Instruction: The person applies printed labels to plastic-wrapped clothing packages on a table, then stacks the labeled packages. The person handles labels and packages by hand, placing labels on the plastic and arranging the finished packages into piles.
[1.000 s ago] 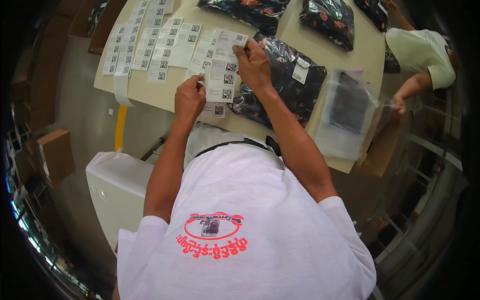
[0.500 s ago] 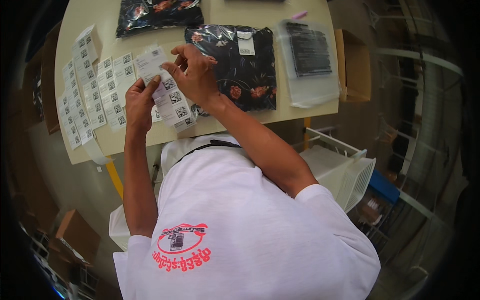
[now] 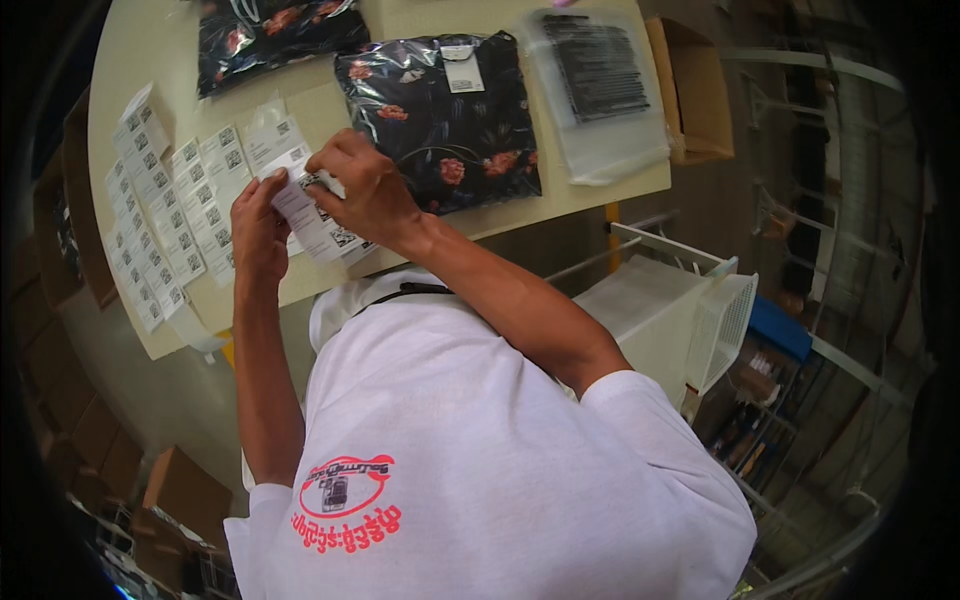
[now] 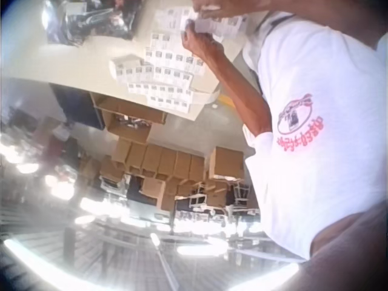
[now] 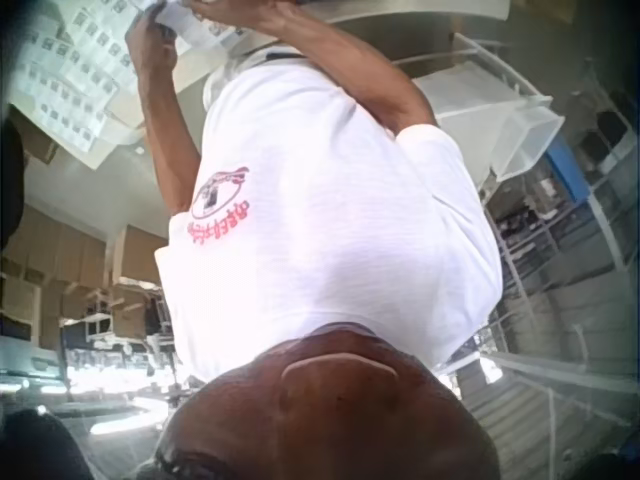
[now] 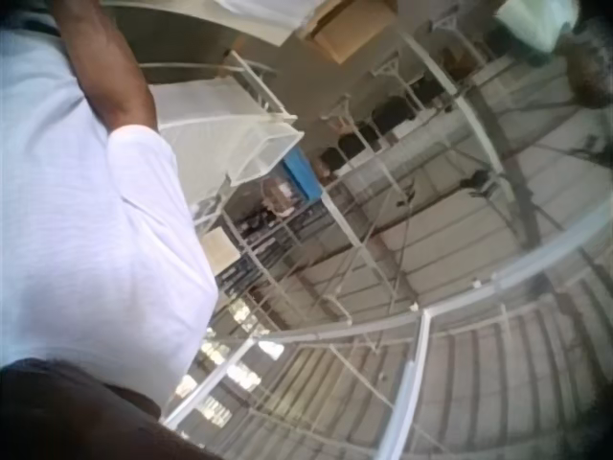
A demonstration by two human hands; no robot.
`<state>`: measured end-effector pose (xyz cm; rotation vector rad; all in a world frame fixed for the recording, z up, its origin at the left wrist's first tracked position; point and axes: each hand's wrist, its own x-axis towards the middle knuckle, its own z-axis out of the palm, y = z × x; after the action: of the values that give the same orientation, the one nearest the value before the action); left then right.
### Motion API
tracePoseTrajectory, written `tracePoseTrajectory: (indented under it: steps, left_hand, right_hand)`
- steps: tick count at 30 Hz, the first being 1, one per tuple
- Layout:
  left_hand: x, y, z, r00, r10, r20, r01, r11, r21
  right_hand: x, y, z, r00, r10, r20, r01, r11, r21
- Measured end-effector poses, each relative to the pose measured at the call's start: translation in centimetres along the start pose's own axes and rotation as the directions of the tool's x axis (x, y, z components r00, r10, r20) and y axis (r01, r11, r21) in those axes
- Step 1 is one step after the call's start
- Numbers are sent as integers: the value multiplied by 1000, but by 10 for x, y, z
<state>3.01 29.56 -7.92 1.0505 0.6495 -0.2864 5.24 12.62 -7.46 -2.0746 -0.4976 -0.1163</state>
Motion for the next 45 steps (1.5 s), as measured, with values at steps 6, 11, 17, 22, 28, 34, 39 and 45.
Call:
tracePoseTrajectory:
  steps: [6,11,17,22,28,34,39,45]
  left_hand:
    - [-2,1,7,997,73,-5,-73,997,33]
    - [-5,5,5,998,64,-9,-64,998,24]
    - [-4,-1,1,995,104,8,-104,994,42]
    - [-7,-4,6,987,159,7,-159,987,-17]
    - [-12,-8,10,982,189,29,-187,982,-38]
    - [-13,-9,12,984,178,14,-177,984,-31]
    - [-14,-8,11,990,139,11,-138,989,-62]
    - [-11,4,0,986,-157,55,161,985,-68]
  right_hand:
    - [2,-4,-6,986,155,56,-160,982,103]
    - [3,-9,-5,986,145,79,-152,985,87]
    - [4,-10,-5,967,228,116,-245,955,166]
    - [4,-13,-6,961,258,100,-272,945,181]
    - [2,-11,-8,961,260,95,-271,954,129]
    - [4,-12,-9,965,244,90,-251,966,69]
    - [2,-11,-7,977,207,56,-211,974,81]
    - [-6,-31,-26,991,104,81,-110,991,72]
